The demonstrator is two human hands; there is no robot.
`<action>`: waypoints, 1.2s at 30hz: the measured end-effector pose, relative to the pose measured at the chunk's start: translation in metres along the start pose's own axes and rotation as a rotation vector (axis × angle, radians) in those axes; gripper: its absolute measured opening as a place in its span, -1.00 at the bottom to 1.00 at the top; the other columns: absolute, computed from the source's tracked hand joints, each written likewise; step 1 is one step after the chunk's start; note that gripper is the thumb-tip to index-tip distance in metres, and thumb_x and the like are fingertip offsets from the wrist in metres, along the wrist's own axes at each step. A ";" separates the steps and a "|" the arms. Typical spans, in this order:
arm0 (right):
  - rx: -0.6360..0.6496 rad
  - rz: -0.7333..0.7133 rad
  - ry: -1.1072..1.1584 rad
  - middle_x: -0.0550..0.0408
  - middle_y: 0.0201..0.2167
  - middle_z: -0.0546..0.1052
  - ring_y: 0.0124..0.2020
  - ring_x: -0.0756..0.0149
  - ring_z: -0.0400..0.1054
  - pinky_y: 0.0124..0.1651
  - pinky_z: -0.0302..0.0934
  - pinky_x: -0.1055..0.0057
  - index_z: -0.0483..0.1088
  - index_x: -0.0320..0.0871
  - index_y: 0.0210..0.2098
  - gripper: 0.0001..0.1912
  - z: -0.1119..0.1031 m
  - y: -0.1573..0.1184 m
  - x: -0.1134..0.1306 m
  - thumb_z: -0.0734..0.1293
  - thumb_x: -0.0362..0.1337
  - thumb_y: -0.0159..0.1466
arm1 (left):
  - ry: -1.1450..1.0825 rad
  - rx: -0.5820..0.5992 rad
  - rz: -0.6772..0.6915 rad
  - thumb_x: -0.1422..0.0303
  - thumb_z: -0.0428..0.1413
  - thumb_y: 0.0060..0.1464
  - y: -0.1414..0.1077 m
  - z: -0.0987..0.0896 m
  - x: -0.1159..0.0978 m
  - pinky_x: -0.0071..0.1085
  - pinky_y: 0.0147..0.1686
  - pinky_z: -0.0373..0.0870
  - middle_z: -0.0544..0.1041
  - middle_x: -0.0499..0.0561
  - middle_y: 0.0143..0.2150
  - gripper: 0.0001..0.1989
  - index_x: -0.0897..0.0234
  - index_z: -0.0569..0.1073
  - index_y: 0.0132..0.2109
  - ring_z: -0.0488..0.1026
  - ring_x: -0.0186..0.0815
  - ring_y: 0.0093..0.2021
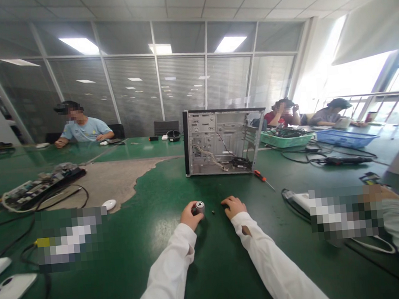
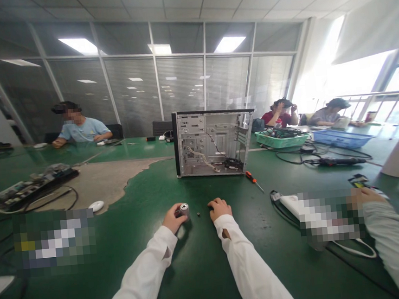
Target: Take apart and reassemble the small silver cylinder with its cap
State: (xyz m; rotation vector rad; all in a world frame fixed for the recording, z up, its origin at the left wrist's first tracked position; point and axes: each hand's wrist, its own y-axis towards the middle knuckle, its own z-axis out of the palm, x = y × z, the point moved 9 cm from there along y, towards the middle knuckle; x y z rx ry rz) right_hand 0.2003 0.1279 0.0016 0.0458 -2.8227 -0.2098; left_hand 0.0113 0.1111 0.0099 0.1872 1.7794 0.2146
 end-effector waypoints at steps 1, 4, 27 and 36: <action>-0.003 0.008 0.005 0.13 -0.18 0.31 -0.13 0.27 0.09 -0.22 -0.01 0.36 0.33 0.02 -0.24 -0.65 0.000 0.000 0.000 0.17 -0.42 0.00 | -0.003 -0.004 -0.001 0.69 0.03 -0.39 0.000 0.000 0.000 -0.40 -0.16 0.26 0.45 -0.01 -0.31 -0.62 0.32 0.37 -0.31 0.37 -0.32 -0.25; -0.009 0.014 0.018 0.13 -0.20 0.31 -0.15 0.28 0.10 -0.23 -0.01 0.38 0.34 0.02 -0.25 -0.65 0.001 0.001 -0.002 0.18 -0.42 -0.01 | -0.038 -0.035 -0.030 0.77 -0.07 -0.41 0.002 -0.003 0.001 -0.43 -0.16 0.26 0.46 -0.02 -0.33 -0.59 0.33 0.38 -0.35 0.38 -0.35 -0.24; -0.198 -0.143 0.198 0.05 -0.25 0.36 -0.19 0.30 0.19 -0.16 0.09 0.38 0.34 -0.14 -0.26 -0.65 -0.022 -0.007 0.014 0.12 -0.48 -0.02 | -0.016 -0.053 -0.096 0.74 -0.13 -0.34 0.004 -0.004 0.015 -0.41 -0.22 0.28 0.48 -0.03 -0.43 -0.65 0.34 0.39 -0.42 0.40 -0.36 -0.34; -0.203 -0.563 0.458 0.03 -0.24 0.32 -0.19 0.29 0.20 -0.15 0.13 0.35 0.23 -0.10 -0.12 -0.63 -0.035 -0.059 0.099 0.21 -0.29 0.05 | -0.144 0.006 -0.200 0.72 -0.16 -0.30 -0.001 0.006 0.020 -0.57 -0.57 0.32 0.40 -0.10 -0.50 -0.68 0.31 0.31 -0.41 0.39 -0.46 -0.55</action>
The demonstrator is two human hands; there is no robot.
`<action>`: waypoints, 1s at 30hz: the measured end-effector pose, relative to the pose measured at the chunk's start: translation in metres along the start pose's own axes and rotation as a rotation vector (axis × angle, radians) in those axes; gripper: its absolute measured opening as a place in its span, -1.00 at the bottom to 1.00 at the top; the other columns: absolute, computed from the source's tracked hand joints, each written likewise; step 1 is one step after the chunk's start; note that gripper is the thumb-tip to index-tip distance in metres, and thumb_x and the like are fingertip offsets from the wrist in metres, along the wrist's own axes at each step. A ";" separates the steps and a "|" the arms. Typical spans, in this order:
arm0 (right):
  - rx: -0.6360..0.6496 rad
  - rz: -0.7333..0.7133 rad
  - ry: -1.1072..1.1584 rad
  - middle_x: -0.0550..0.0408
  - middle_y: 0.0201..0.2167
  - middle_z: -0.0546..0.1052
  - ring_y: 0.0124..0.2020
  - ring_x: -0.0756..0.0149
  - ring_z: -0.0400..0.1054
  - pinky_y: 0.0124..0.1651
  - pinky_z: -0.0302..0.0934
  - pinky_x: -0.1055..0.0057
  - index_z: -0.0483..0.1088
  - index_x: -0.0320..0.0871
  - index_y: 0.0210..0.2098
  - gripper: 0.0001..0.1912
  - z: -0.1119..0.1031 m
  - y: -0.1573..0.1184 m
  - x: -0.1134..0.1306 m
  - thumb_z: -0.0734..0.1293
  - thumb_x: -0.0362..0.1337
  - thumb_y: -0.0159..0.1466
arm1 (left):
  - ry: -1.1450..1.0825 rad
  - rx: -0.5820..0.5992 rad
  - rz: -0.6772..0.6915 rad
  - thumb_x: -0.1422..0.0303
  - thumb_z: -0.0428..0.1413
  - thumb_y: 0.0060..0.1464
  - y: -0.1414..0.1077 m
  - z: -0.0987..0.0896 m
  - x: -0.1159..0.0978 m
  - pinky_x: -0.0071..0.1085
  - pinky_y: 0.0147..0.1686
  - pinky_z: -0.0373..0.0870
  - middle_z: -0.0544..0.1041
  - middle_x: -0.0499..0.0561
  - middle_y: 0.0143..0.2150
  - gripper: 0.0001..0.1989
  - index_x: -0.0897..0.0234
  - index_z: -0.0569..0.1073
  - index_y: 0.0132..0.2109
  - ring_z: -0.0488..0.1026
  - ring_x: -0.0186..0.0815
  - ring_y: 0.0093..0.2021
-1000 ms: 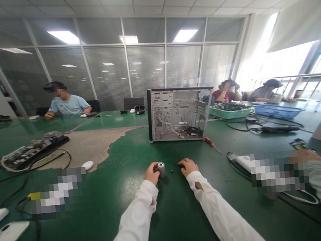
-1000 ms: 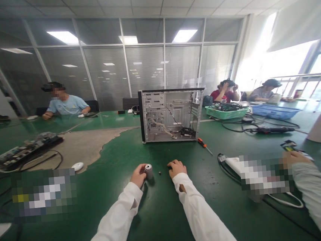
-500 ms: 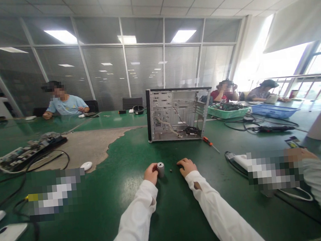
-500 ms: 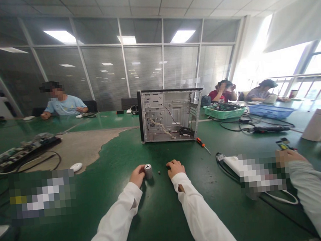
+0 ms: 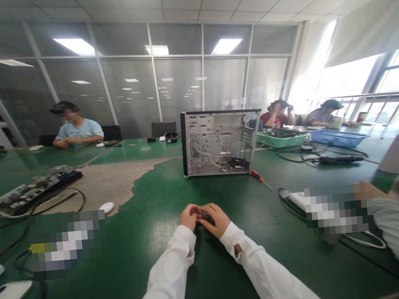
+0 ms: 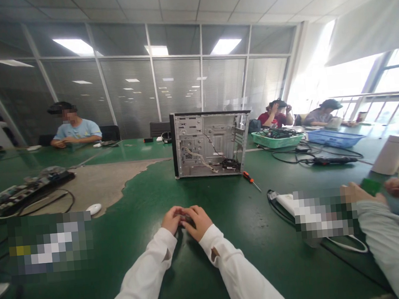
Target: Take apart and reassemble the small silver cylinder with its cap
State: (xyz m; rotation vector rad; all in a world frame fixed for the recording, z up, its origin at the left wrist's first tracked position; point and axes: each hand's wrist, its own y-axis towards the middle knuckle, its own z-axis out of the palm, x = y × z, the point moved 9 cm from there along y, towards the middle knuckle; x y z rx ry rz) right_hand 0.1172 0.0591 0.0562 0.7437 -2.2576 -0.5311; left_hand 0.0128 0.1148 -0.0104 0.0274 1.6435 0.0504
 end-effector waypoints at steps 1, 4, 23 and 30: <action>0.037 -0.003 -0.002 0.04 -0.24 0.32 -0.19 0.30 0.20 -0.14 0.13 0.36 0.24 -0.09 -0.14 -0.65 0.005 -0.002 0.004 0.21 -0.32 0.04 | -0.005 0.015 -0.023 0.72 -0.17 -0.29 -0.001 0.002 0.001 -0.58 -0.62 0.30 0.39 -0.11 -0.50 -0.68 0.31 0.30 -0.39 0.37 -0.48 -0.61; 0.097 0.017 -0.005 0.07 -0.27 0.32 -0.22 0.33 0.21 -0.15 0.13 0.39 0.26 -0.08 -0.18 -0.67 0.006 -0.009 0.011 0.20 -0.39 0.02 | 0.014 0.053 -0.057 0.70 -0.17 -0.27 -0.004 0.007 0.000 -0.63 -0.72 0.22 0.38 -0.13 -0.52 -0.68 0.31 0.27 -0.36 0.30 -0.54 -0.72; -0.294 0.680 -0.739 -0.05 -0.31 0.40 -0.34 0.10 0.33 -0.29 0.22 0.21 0.17 -0.14 -0.14 -0.44 -0.234 -0.255 -0.152 0.16 0.06 -0.04 | -0.027 0.020 -0.029 0.64 -0.11 -0.28 0.001 0.006 -0.001 -0.62 -0.69 0.20 0.37 -0.10 -0.56 -0.74 0.34 0.29 -0.37 0.31 -0.53 -0.68; -0.530 0.655 -0.964 -0.21 -0.15 0.28 -0.11 -0.03 0.18 -0.16 0.12 0.16 0.15 -0.21 -0.09 -0.46 -0.263 -0.252 -0.133 0.14 -0.04 0.00 | -0.035 0.015 -0.017 0.66 -0.11 -0.28 0.001 0.004 -0.001 -0.62 -0.68 0.22 0.37 -0.09 -0.56 -0.74 0.35 0.29 -0.37 0.32 -0.53 -0.67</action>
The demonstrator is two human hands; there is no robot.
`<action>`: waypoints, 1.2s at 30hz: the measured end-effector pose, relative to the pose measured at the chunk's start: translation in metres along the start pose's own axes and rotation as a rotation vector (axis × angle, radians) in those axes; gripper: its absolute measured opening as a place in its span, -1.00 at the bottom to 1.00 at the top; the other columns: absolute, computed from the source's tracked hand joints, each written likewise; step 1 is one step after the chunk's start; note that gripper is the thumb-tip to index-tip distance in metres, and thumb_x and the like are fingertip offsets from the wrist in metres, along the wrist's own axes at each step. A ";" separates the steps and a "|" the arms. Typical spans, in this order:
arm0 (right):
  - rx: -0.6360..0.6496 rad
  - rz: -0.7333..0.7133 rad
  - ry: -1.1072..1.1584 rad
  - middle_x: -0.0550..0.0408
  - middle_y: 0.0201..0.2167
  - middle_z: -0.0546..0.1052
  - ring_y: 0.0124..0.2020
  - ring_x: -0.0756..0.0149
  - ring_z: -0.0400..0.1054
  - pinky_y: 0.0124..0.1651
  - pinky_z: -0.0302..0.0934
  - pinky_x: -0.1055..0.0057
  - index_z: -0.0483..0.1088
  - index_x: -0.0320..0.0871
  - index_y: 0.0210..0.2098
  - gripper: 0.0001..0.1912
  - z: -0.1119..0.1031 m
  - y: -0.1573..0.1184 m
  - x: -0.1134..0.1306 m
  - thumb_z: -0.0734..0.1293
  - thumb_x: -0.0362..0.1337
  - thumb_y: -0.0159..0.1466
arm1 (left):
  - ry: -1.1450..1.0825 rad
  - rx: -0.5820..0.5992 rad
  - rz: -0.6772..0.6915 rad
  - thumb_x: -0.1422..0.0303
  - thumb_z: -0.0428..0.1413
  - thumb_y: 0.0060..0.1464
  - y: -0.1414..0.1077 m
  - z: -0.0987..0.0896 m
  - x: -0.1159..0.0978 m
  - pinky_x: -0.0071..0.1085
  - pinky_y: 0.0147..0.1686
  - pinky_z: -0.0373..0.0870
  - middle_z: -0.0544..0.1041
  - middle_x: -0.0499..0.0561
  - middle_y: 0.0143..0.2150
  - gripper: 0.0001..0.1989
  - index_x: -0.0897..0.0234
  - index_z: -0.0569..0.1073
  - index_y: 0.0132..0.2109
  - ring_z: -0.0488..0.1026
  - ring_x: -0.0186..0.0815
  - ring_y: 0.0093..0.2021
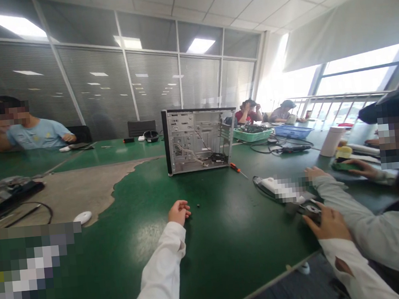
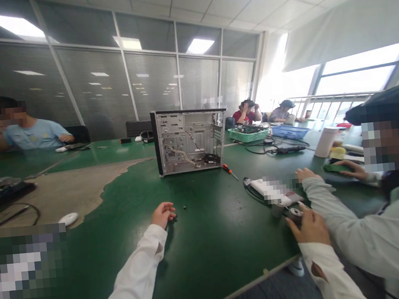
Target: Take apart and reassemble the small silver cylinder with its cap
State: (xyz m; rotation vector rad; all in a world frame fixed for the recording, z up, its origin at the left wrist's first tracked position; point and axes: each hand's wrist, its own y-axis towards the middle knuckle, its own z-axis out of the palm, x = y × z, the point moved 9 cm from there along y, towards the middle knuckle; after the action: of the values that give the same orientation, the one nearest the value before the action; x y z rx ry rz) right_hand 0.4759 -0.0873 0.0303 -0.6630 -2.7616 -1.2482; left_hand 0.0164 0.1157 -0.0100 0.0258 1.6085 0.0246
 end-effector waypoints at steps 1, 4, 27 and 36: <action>-0.059 -0.013 -0.011 -0.23 -0.11 0.24 -0.08 -0.03 0.14 -0.12 0.08 0.15 0.17 -0.22 -0.09 -0.49 -0.010 0.000 0.014 0.14 -0.06 0.02 | -0.003 0.004 -0.002 0.66 -0.11 -0.28 0.000 0.000 0.000 -0.62 -0.67 0.22 0.37 -0.09 -0.55 -0.73 0.35 0.29 -0.37 0.32 -0.52 -0.67; -0.057 -0.146 0.092 -0.16 -0.07 0.21 -0.03 0.04 0.10 -0.04 0.03 0.15 0.16 -0.22 -0.07 -0.56 -0.021 -0.006 0.079 0.13 -0.17 0.07 | -0.005 0.001 -0.006 0.66 -0.11 -0.29 0.000 0.000 0.000 -0.62 -0.68 0.22 0.37 -0.10 -0.57 -0.74 0.35 0.30 -0.37 0.32 -0.52 -0.67; 0.451 -0.809 0.418 0.06 -0.35 0.41 -0.31 0.36 0.24 -0.24 0.14 0.45 0.34 -0.12 -0.34 -0.71 0.039 -0.058 0.312 0.04 -0.46 0.14 | -0.028 0.019 -0.028 0.70 -0.14 -0.27 -0.001 0.002 -0.002 -0.62 -0.70 0.21 0.36 -0.10 -0.57 -0.73 0.37 0.28 -0.38 0.31 -0.53 -0.68; 0.135 -0.184 0.041 0.03 -0.43 0.45 -0.43 0.27 0.33 -0.36 0.15 0.37 0.26 -0.17 -0.28 -0.77 0.001 0.002 0.072 0.12 -0.24 0.09 | -0.024 0.040 -0.010 0.68 -0.11 -0.27 0.002 0.002 0.001 -0.62 -0.68 0.23 0.37 -0.09 -0.56 -0.74 0.36 0.29 -0.37 0.32 -0.53 -0.67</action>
State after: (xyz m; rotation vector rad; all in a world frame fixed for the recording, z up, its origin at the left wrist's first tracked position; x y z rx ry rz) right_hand 0.4111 -0.0588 0.0462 -0.3765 -2.8943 -1.0759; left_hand 0.0186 0.1175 -0.0109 0.0488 1.5846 -0.0150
